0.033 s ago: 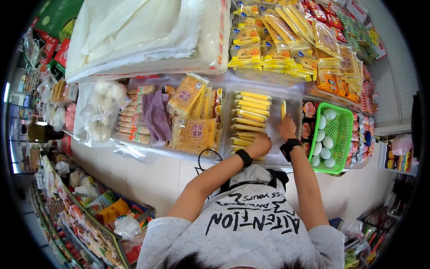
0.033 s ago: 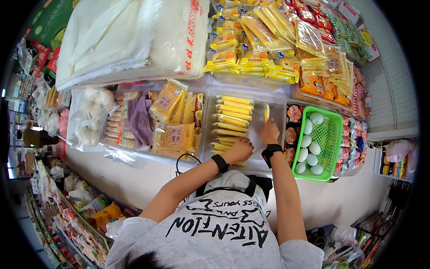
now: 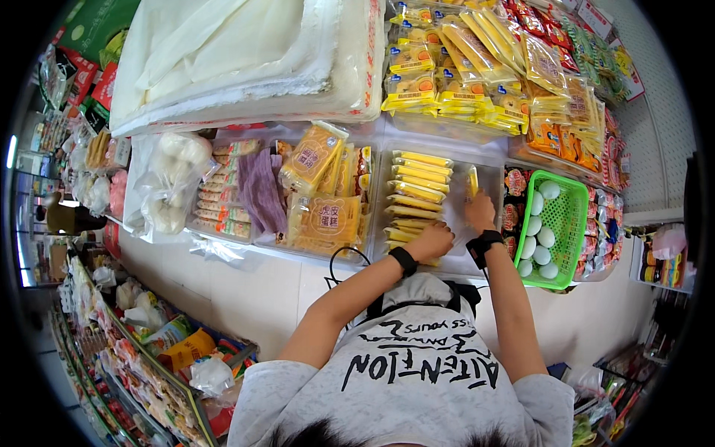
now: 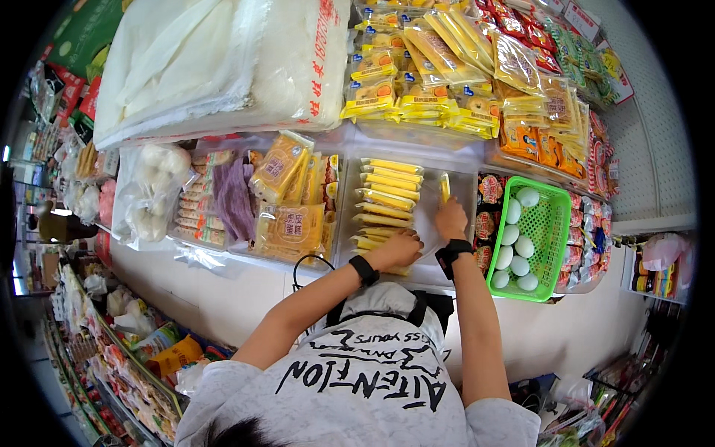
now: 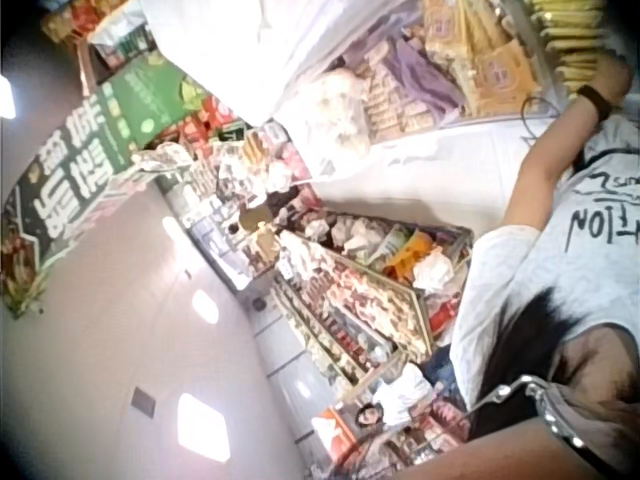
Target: The person organizes and restocks various food items, snack packages, and household goods on grocery store shelves, moving between different sections and adjusting items for neatness.
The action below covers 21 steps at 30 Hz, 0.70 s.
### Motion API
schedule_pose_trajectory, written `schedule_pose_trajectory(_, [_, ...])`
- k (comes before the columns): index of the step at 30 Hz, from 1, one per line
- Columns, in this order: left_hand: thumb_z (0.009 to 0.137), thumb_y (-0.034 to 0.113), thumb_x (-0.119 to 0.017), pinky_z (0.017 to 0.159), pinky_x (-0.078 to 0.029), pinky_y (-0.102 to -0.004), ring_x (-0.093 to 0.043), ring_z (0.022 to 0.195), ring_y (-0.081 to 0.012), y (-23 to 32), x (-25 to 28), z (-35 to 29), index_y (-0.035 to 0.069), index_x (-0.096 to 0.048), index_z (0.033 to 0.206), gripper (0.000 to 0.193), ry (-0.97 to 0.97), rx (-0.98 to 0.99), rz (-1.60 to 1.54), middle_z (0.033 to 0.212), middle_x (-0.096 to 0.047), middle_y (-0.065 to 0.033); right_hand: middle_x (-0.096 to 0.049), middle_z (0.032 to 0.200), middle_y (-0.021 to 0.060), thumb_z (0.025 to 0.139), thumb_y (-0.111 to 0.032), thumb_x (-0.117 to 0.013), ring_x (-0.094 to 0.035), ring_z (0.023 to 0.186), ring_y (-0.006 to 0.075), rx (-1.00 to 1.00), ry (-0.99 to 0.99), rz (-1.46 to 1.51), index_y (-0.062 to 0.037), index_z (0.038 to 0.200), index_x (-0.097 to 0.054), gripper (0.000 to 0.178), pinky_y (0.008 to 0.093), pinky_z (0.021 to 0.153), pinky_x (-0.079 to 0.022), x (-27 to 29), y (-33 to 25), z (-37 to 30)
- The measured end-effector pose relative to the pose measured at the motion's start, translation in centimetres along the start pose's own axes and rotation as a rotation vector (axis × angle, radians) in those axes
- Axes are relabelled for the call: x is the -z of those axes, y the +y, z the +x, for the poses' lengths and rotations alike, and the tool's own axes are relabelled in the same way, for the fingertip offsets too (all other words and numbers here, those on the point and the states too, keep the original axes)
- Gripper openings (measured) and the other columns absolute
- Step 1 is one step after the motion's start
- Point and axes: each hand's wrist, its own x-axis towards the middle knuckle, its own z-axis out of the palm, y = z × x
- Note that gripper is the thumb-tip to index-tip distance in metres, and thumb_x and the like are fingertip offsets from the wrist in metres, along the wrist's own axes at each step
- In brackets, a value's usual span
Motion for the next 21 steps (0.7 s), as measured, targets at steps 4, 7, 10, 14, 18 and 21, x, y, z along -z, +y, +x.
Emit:
schedule_pose_trajectory(4, [0.082, 0.016, -0.044, 0.073, -0.043, -0.0393, -0.054, 0.085, -0.0311, -0.8, 5.1, -1.7, 0.002, -0.056, 0.089, 0.02, 0.088, 0.053, -0.544, 0.089, -0.057, -0.0164, -0.058, 0.081, 0.024, 0.069, -0.013, -0.056, -0.056, 0.08, 0.0393, 0.236, 0.013, 0.222, 0.003, 0.092, -0.051, 0.028, 0.043, 0.069, -0.046, 3.8, 1.8, -1.9])
schedule_pose_trajectory(7, [0.083, 0.014, -0.043, 0.072, -0.043, -0.0389, -0.054, 0.085, -0.0307, 1.0, 11.7, -3.9, 0.003, -0.053, 0.095, 0.018, 0.27, 0.078, -0.727, 0.09, -0.056, -0.0146, -0.057, 0.079, 0.0246, 0.069, -0.009, -0.055, -0.055, 0.079, 0.0402, 0.274, -0.063, 0.489, 0.0021, 0.091, -0.05, 0.025, 0.0441, 0.067, -0.044, 7.2, 1.8, -4.9])
schedule_pose_trajectory(10, [0.072, 0.004, -0.05, 0.074, -0.042, -0.0376, -0.052, 0.086, -0.0299, 7.1, 21.5, -6.2, 0.003, -0.052, 0.093, 0.022, 0.329, -0.151, -0.398, 0.086, -0.055, -0.0123, -0.056, 0.077, 0.0242, 0.07, -0.007, -0.054, -0.054, 0.077, 0.0412, 0.398, -0.045, 0.337, -0.0007, 0.09, -0.045, 0.023, 0.0457, 0.065, -0.043, 8.6, 1.6, -6.4])
schedule_pose_trajectory(14, [0.066, 0.005, -0.048, 0.075, -0.041, -0.0328, -0.051, 0.085, -0.0244, 16.4, 30.9, -8.5, 0.002, -0.051, 0.087, 0.021, 0.364, -0.647, 0.091, 0.088, -0.053, -0.0064, -0.056, 0.082, 0.0237, 0.073, -0.008, -0.053, -0.054, 0.078, 0.0416, 0.392, -0.054, 0.149, -0.0068, 0.109, -0.039, 0.038, 0.048, 0.062, -0.044, 7.9, 2.5, -7.9])
schedule_pose_trajectory(18, [0.076, 0.013, -0.054, 0.049, -0.032, -0.023, -0.046, 0.062, -0.012, 20.2, 31.5, -9.5, 0.007, -0.049, 0.063, 0.016, 0.835, -0.756, -0.148, 0.067, -0.048, -0.0001, -0.053, 0.097, 0.0239, 0.075, -0.013, -0.057, -0.055, 0.078, 0.0409, 0.349, 0.002, 0.004, -0.0056, 0.118, -0.032, 0.05, 0.0477, 0.062, -0.046, 6.9, -0.5, -8.8])
schedule_pose_trajectory(21, [0.07, 0.013, -0.052, 0.05, -0.034, -0.0285, -0.047, 0.062, -0.018, 19.8, 29.9, -9.3, 0.004, -0.047, 0.061, 0.014, 0.995, -0.841, -0.537, 0.066, -0.046, -0.0051, -0.048, 0.103, 0.024, 0.075, -0.013, -0.057, -0.055, 0.079, 0.0415, 0.302, 0.097, 0.093, -0.0051, 0.122, -0.028, 0.056, 0.0474, 0.064, -0.047, 4.2, -1.1, -8.3])
